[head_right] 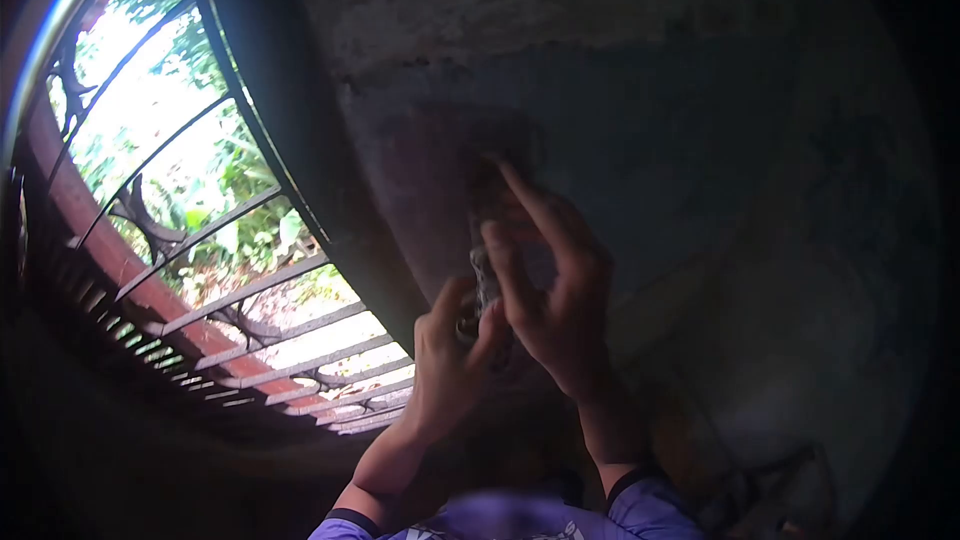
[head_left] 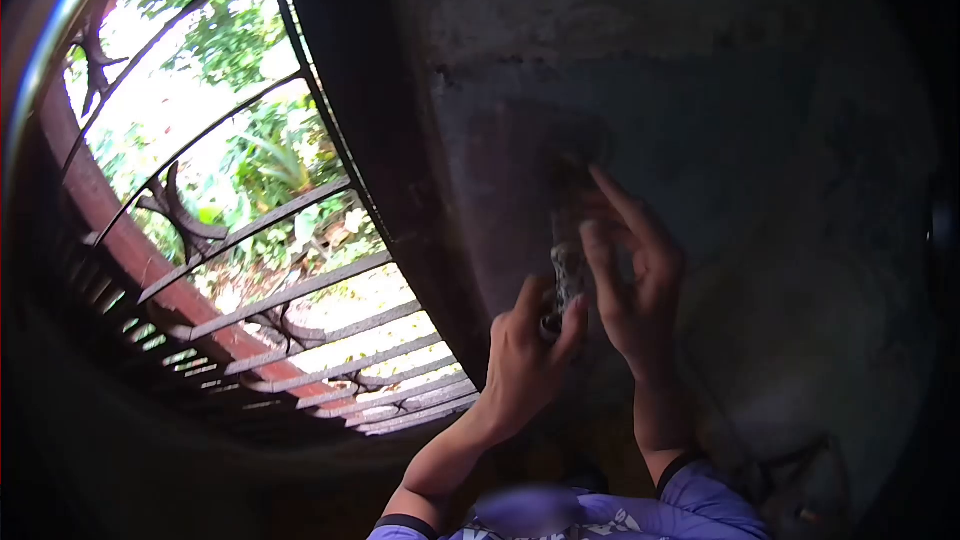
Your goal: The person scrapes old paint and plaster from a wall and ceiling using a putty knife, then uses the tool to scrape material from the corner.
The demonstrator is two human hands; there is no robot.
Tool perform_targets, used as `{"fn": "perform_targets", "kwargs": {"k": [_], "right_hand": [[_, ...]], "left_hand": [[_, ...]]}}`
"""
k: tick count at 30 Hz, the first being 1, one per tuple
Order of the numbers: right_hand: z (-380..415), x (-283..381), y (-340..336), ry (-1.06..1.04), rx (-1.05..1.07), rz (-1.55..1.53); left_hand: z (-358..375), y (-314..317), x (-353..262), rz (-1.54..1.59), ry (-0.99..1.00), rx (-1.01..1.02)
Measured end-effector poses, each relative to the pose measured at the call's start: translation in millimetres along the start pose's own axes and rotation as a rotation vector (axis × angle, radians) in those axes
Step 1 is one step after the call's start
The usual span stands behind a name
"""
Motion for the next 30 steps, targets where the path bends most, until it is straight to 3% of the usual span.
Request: {"fn": "perform_targets", "kwargs": {"k": [5, 10, 13, 18, 21, 24, 30], "right_hand": [[-11, 28, 20, 0.048, 0.114, 0.248], [-29, 4, 32, -0.127, 0.042, 0.29], [-36, 3, 29, -0.104, 0.026, 0.259], [-47, 6, 32, -0.208, -0.035, 0.338], [-65, 9, 28, -0.149, -0.077, 0.382], [-66, 13, 24, -0.188, -0.069, 0.365], [-76, 12, 25, -0.176, -0.094, 0.359]], "left_hand": [[-19, 2, -4, -0.02, 0.152, -0.072], [-32, 4, -3, -0.138, 0.253, -0.012], [-38, -4, 1, -0.092, 0.175, 0.197], [-6, -34, 17, 0.142, 0.165, 0.317], [19, -45, 40, 0.306, -0.071, 0.367], [37, -49, 66, 0.373, -0.081, 0.267], [59, -49, 93, 0.366, -0.162, 0.312]]}}
Point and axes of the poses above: each hand's wrist, its own z-axis away from the middle knuckle, its own y-axis out of the palm, x = y × z, the point moved 3 cm from there along -z, towards the middle knuckle, and after that the axes turned 8 degrees about -z, right-handed, at the moved point
